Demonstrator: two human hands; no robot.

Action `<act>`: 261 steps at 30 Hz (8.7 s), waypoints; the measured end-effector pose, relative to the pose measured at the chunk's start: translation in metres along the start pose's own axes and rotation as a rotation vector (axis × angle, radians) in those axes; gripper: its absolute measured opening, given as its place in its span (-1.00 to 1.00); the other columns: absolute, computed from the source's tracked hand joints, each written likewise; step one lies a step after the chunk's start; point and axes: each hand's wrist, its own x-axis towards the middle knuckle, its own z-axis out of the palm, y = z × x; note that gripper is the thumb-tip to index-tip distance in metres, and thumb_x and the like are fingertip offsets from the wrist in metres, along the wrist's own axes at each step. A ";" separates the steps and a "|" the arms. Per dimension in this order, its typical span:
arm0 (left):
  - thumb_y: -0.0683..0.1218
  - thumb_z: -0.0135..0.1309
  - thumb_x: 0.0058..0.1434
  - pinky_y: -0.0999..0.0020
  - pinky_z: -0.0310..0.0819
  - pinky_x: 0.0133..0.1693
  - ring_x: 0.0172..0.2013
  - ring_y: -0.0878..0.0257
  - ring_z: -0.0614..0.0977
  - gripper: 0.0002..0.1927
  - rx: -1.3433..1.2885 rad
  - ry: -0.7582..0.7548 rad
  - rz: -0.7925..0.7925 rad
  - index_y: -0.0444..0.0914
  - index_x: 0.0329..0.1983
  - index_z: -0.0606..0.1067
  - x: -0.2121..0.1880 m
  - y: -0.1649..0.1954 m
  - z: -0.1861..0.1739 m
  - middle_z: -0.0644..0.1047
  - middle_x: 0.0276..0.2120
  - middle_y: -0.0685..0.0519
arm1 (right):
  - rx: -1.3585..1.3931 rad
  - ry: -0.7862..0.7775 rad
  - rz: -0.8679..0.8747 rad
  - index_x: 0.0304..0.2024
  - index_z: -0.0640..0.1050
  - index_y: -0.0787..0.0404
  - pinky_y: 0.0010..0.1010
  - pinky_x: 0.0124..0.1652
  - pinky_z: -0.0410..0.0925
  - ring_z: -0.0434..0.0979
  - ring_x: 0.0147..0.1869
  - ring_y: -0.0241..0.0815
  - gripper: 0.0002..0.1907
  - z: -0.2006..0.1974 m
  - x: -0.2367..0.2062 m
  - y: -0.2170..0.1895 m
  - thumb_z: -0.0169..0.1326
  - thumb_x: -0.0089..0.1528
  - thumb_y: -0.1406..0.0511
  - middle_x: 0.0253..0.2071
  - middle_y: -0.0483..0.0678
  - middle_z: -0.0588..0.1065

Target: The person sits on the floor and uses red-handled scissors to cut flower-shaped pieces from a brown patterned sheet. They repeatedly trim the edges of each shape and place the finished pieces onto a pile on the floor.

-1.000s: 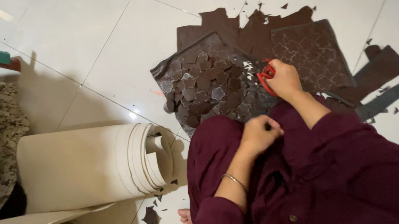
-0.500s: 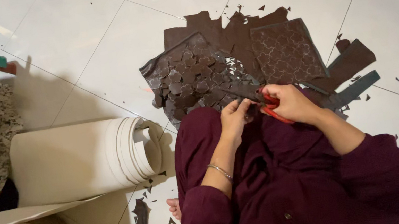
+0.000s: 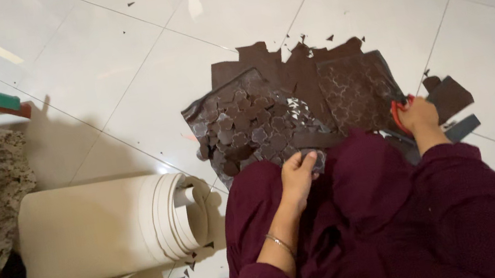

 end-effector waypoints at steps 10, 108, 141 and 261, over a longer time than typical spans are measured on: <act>-0.07 0.09 0.34 0.51 0.36 -0.44 -0.51 0.42 0.49 -0.84 0.002 0.056 -0.053 -0.25 -0.21 0.60 0.018 -0.008 -0.011 0.57 -0.44 0.16 | 0.120 0.079 -0.071 -0.15 0.60 0.21 -0.14 -0.02 0.43 0.62 -0.07 0.13 -0.71 0.020 -0.006 -0.006 0.33 0.18 0.20 -0.17 0.13 0.61; -0.28 0.21 0.32 0.63 0.41 -0.40 -0.33 0.49 0.51 -0.70 -0.522 -0.065 0.362 -0.34 0.03 0.38 -0.207 0.088 0.091 0.53 -0.20 0.04 | 1.023 -0.764 -0.499 -0.23 0.47 0.32 -0.43 -0.36 0.35 0.44 -0.33 -0.25 0.15 -0.097 -0.240 0.055 -0.03 -0.21 -0.59 -0.35 -0.07 0.45; -0.35 0.14 0.32 0.45 0.64 -0.23 -0.20 0.28 0.68 -0.69 -0.510 -0.151 0.279 -0.43 0.10 0.39 -0.207 0.098 0.077 0.58 -0.15 -0.10 | 0.876 -0.861 -0.347 -0.36 0.53 0.34 -0.46 -0.44 0.42 0.52 -0.46 -0.28 0.21 -0.113 -0.226 0.061 -0.06 -0.43 -0.61 -0.52 -0.07 0.48; -0.33 0.22 0.22 0.68 0.31 -0.41 -0.43 0.58 0.47 -0.72 -0.129 -0.222 0.283 -0.41 0.02 0.58 -0.192 0.115 0.039 0.58 -0.35 0.18 | 0.979 -1.029 -0.266 -0.60 0.45 0.23 -0.56 -0.73 0.17 0.31 -0.76 -0.38 -0.04 -0.094 -0.215 0.103 0.06 -0.31 -0.52 -0.75 -0.18 0.32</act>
